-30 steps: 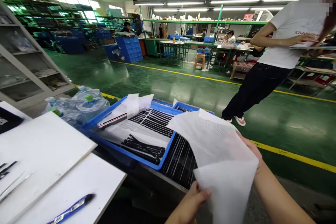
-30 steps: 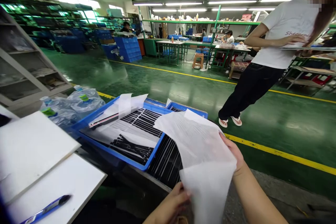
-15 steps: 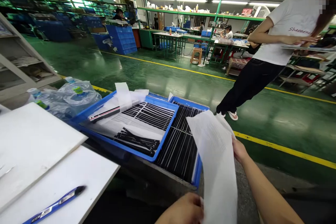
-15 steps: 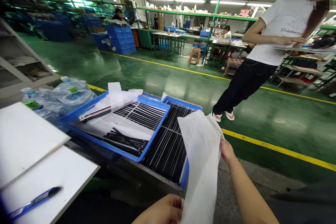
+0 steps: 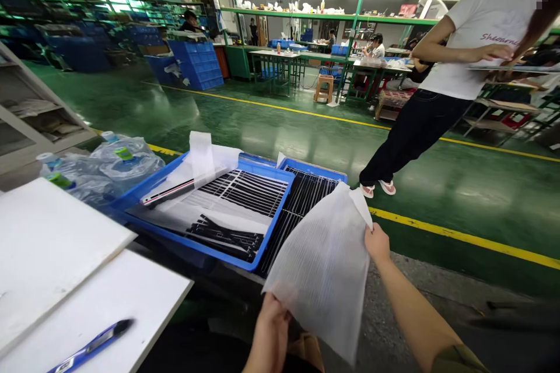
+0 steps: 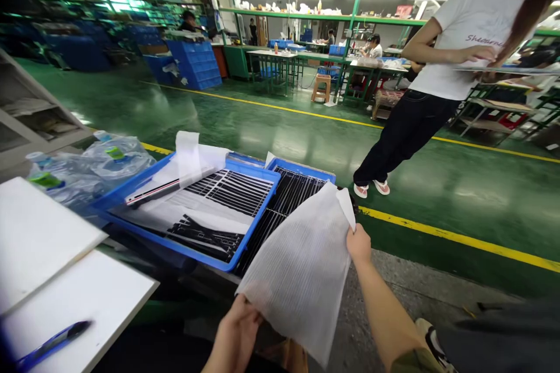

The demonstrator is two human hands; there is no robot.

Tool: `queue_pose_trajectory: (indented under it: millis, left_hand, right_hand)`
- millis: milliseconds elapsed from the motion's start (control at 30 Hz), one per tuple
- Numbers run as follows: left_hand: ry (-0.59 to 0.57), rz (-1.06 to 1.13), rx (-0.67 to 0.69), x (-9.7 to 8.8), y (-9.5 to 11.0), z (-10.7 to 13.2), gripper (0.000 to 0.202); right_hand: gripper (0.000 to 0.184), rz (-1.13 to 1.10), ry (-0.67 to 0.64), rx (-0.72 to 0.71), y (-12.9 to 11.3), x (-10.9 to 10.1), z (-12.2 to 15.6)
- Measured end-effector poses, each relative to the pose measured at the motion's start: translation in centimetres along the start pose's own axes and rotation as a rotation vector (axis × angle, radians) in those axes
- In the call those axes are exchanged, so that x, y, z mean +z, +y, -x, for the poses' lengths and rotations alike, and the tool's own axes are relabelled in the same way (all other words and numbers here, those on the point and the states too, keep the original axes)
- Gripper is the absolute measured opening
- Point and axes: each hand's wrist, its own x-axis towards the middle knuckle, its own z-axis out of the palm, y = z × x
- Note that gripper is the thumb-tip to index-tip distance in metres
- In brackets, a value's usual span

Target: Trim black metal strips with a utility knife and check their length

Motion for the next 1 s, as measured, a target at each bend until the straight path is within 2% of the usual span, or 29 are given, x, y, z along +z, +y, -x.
queue_pose_trajectory:
  millis: [133, 300, 433, 533, 633, 700, 900, 1000]
  left_hand:
    - [0.109, -0.168, -0.015, -1.3, 2.0, -2.7, 0.031]
    - [0.101, -0.68, 0.046, -1.5, 2.3, -6.0, 0.027]
    - [0.173, -1.107, 0.21, -2.1, 2.1, -6.8, 0.038]
    - [0.191, -1.319, 0.321, -2.6, 1.5, -6.6, 0.036]
    - [0.171, -1.438, 0.348, -2.8, 0.6, -6.5, 0.022]
    - [0.147, -1.48, 0.362, -2.8, 0.2, -6.6, 0.021]
    - [0.035, -1.508, 0.516, -2.5, 0.3, -6.8, 0.027]
    - [0.027, -1.525, 0.602, -2.6, 0.7, -6.7, 0.034]
  right_hand:
    - [0.031, 0.039, 0.045, -0.09, 0.6, 0.4, -0.4]
    - [0.031, 0.029, 0.1, -0.195, 0.7, 1.2, -0.8]
    - [0.032, 0.001, 0.111, -0.244, 0.3, 1.8, -1.6]
    - [0.032, -0.02, 0.126, -0.191, -0.2, 2.4, -2.7]
    - [0.03, -0.047, 0.14, -0.108, -0.9, 3.2, -3.9]
    - [0.029, -0.065, 0.151, -0.086, -1.6, 3.8, -4.4]
    - [0.032, -0.11, 0.264, -0.197, -3.5, 4.1, -4.6]
    - [0.034, -0.114, 0.334, -0.221, -4.0, 3.9, -4.6]
